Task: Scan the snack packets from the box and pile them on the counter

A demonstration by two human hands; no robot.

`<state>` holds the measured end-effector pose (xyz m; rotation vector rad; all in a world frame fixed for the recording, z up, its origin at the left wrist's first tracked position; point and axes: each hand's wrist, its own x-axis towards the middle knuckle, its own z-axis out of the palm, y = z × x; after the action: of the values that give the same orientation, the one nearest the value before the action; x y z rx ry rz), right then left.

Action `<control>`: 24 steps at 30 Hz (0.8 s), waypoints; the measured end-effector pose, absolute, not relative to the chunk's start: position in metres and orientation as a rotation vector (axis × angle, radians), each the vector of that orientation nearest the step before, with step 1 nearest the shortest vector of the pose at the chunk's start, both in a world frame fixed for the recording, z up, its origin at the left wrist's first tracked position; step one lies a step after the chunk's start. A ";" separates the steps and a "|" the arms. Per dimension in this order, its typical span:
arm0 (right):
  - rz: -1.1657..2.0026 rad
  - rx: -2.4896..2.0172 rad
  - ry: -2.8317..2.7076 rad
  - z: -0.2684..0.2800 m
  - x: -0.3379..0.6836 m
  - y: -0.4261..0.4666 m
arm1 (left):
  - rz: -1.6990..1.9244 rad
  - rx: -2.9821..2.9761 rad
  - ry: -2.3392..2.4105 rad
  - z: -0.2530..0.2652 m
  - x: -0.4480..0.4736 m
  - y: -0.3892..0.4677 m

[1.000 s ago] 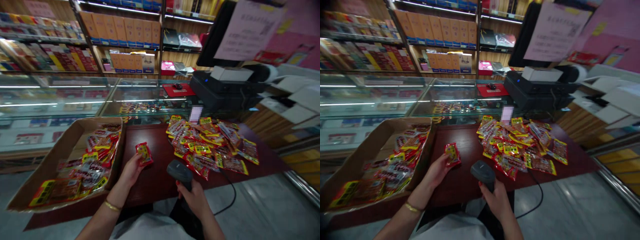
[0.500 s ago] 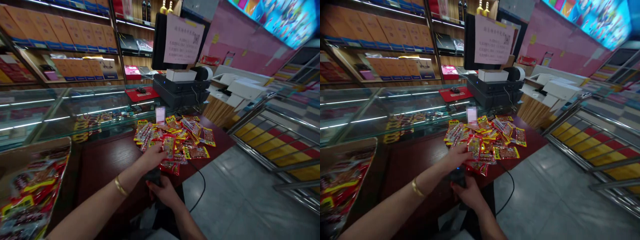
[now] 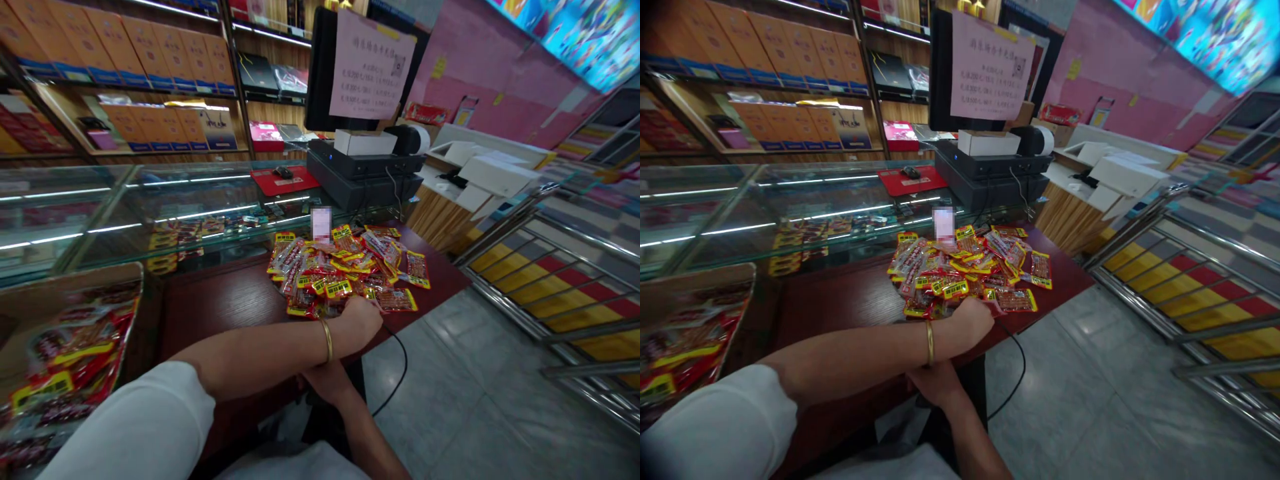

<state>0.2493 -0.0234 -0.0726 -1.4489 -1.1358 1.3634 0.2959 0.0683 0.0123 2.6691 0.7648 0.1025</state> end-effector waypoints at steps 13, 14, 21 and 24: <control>1.352 -1.459 -1.267 -0.070 0.257 -0.033 | 0.650 2.354 1.255 0.125 0.004 0.062; 1.351 -1.463 -1.272 -0.073 0.257 -0.033 | 0.630 2.278 1.448 0.128 -0.031 0.069; 1.362 -1.498 -1.184 -0.085 0.255 -0.032 | 0.063 1.864 2.317 0.074 -0.205 0.113; 1.364 -1.495 -1.172 -0.088 0.254 -0.031 | 0.272 1.725 2.300 0.045 -0.215 0.114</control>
<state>0.2544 -0.0307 -0.0883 -1.4948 -1.1721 1.3641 -0.2154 0.1137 0.0453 1.7253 2.3005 0.2720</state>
